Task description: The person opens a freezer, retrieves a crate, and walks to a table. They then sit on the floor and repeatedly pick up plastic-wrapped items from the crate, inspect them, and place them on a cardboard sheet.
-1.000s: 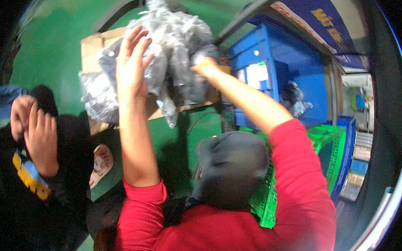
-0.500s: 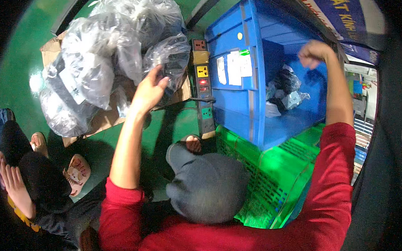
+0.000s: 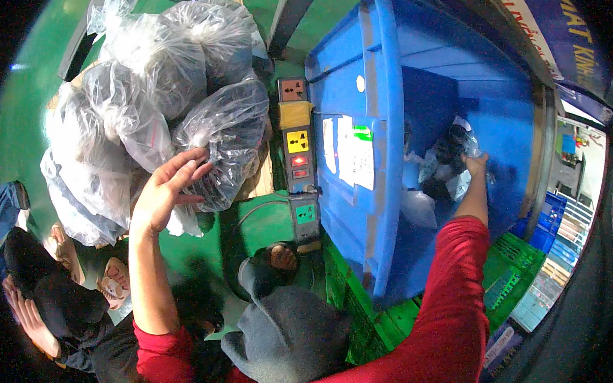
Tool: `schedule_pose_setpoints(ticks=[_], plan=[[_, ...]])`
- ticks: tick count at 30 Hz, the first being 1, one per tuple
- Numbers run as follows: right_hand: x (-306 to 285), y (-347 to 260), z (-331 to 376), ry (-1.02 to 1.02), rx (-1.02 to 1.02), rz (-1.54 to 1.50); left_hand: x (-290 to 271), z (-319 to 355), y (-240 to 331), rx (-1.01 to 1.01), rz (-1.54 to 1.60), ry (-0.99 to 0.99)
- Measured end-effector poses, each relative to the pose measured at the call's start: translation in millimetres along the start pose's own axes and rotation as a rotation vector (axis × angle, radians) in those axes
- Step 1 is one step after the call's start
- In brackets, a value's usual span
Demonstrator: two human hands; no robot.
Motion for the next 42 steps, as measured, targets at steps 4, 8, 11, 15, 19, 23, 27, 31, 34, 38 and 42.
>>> schedule_pose_setpoints(ticks=[4,8,11,15,19,23,27,31,34,38,42], plan=[[18.4,-77.0,51.6,-0.062,0.012,0.185,-9.2,3.1,-6.4,-0.02,-0.001,0.06],[23.5,-102.8,54.9,0.032,-0.149,0.547,-9.4,12.2,-3.9,-0.004,-0.027,0.061],[22.0,-69.4,22.1,-0.1,-0.16,0.176,-4.2,7.4,-8.5,0.032,-0.002,0.011],[12.6,-123.1,69.2,0.099,-0.385,0.201,-16.3,15.9,-22.5,0.069,-0.018,0.043],[-47.2,-156.9,86.8,-0.119,-0.587,0.351,-10.7,16.0,-26.3,0.096,-0.051,-0.003],[-138.4,-144.9,104.7,-0.218,-0.813,0.581,3.5,5.6,-25.7,0.138,-0.069,-0.047],[-248.8,-221.9,211.1,-0.38,-0.701,0.413,-19.4,6.9,-29.9,0.281,-0.238,0.049],[-340.4,-244.1,348.9,-0.483,-0.776,0.145,13.3,34.7,3.7,0.402,-0.734,0.119],[-376.5,-245.8,422.9,-0.58,-0.89,-0.146,60.2,91.4,47.5,0.555,-0.456,-0.224],[-380.2,-282.3,490.5,-0.958,-1.051,-0.624,83.1,113.3,56.1,0.874,0.004,-0.469],[-335.7,-319.9,522.6,-1.247,-1.122,-0.713,80.3,125.5,65.1,0.829,0.489,-0.459]])
Point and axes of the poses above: each hand's wrist, its own z-axis away from the middle knuckle, its own x-axis out of the palm, y = z × x, the point moved 5 cm from there along -z, towards the middle knuckle, and after that the axes turned 2 degrees about z, right-handed, at the moved point
